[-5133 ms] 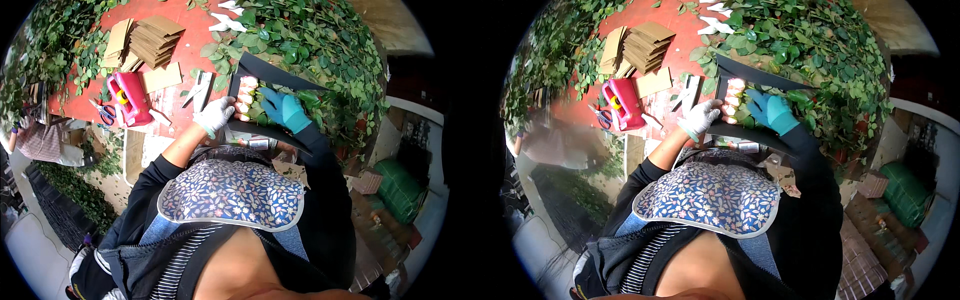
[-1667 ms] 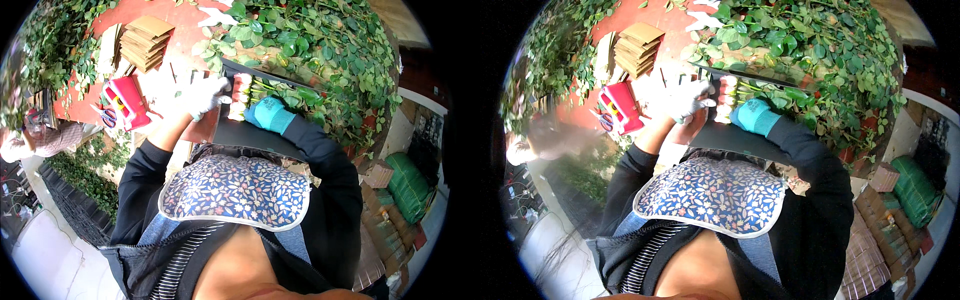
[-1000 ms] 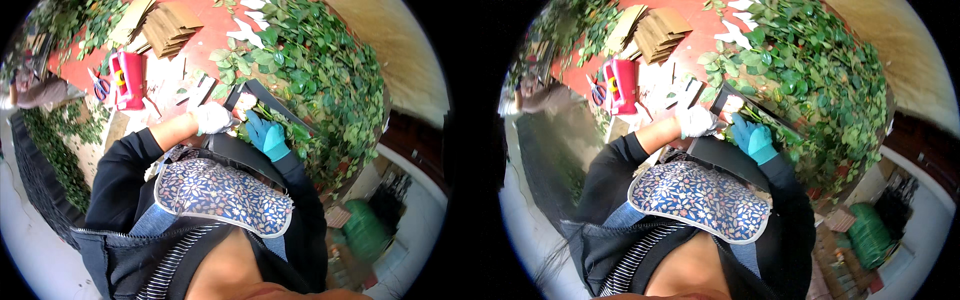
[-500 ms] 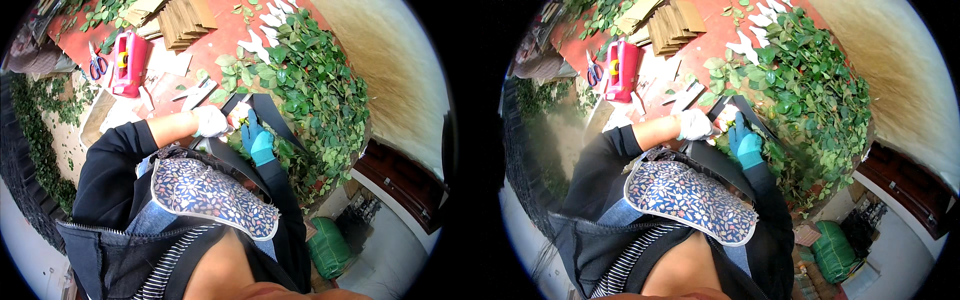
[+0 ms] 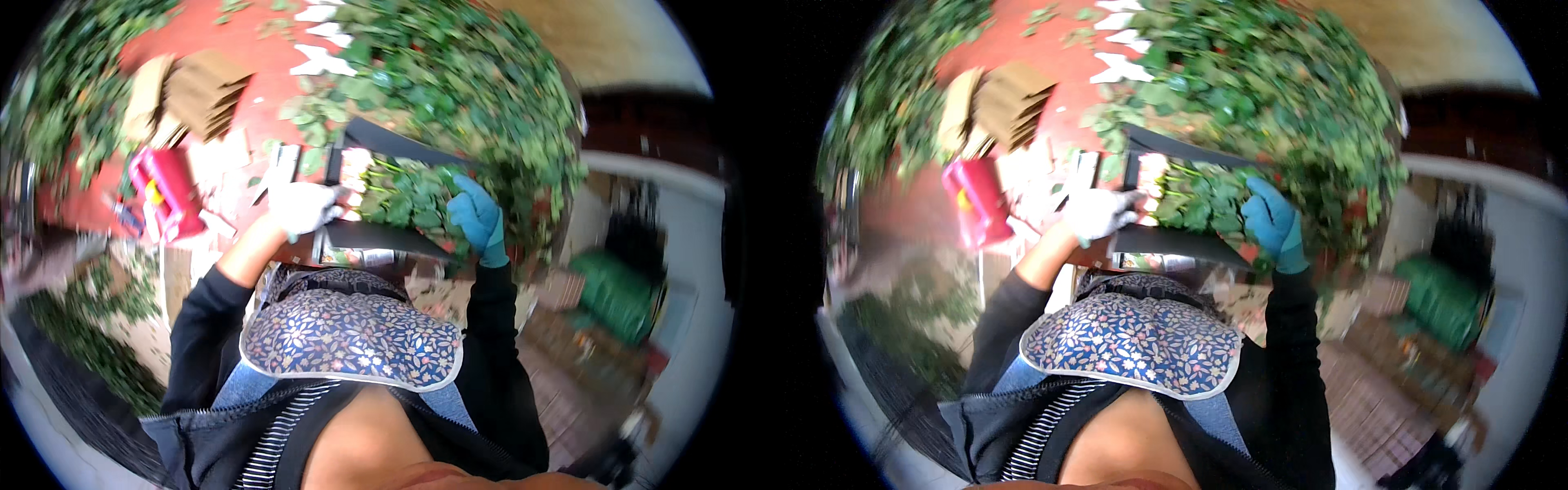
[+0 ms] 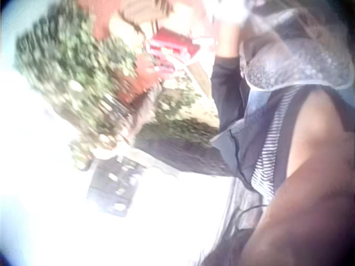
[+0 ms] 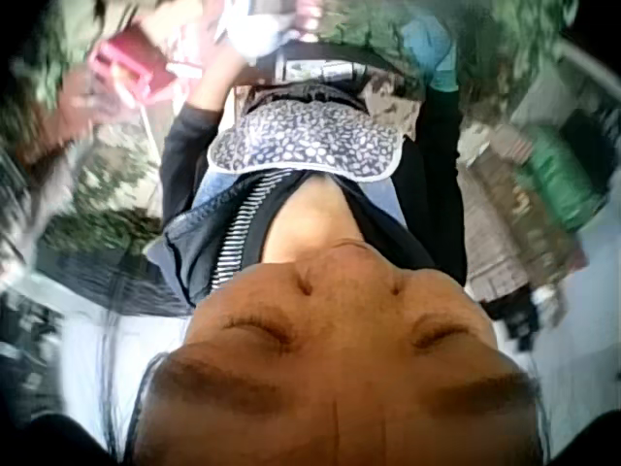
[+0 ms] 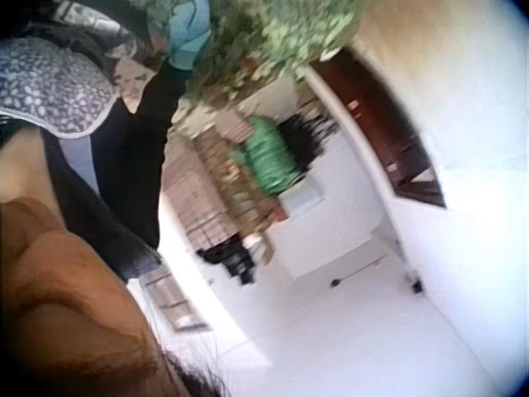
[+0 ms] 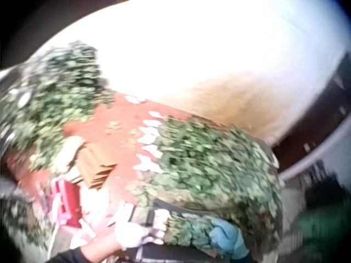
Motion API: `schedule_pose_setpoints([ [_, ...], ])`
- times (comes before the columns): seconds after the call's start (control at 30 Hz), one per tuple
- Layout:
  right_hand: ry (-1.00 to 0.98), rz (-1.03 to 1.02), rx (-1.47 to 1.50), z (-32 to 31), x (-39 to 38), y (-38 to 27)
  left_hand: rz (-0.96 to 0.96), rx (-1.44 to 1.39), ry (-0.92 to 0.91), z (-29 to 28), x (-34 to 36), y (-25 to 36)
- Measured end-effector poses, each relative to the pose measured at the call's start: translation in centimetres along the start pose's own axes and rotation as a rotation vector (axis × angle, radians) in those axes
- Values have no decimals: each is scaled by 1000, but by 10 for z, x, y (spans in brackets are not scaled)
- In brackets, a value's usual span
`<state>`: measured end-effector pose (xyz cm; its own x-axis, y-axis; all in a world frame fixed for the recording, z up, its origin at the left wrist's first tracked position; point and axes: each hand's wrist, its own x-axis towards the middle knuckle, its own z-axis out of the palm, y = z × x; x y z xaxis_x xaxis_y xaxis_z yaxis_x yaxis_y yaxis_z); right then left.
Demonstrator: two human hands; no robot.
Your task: The person assembles a bouquet by placing roses into a black box, adding greenery, and inserting a cardboard spacer.
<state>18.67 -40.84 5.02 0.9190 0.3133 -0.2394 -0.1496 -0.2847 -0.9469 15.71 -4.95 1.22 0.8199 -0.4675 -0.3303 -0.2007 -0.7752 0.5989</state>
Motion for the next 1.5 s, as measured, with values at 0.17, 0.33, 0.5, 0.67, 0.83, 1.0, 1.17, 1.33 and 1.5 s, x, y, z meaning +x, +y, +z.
schedule_pose_setpoints([
  [0.17,629,108,172,-10,-87,24,-114,155,-63,1,-43,-19],
  [0.33,923,37,316,8,-147,113,148,204,-584,57,-83,-50],
  [0.5,1041,58,565,54,-168,161,61,-43,-566,150,-82,-21],
  [0.67,1122,593,860,172,-182,186,82,-169,-533,217,-53,-77],
  [0.83,911,879,897,254,-217,117,49,269,-243,227,14,-107],
  [1.0,865,920,584,323,-277,91,-175,377,-141,193,109,-151],
  [1.17,1088,948,502,347,-279,109,-208,587,-69,232,167,-200],
  [1.33,1162,1009,1117,320,-256,46,-149,646,-135,177,173,-229],
  [1.5,1070,1116,967,316,-256,56,-167,449,-126,161,173,-259],
])
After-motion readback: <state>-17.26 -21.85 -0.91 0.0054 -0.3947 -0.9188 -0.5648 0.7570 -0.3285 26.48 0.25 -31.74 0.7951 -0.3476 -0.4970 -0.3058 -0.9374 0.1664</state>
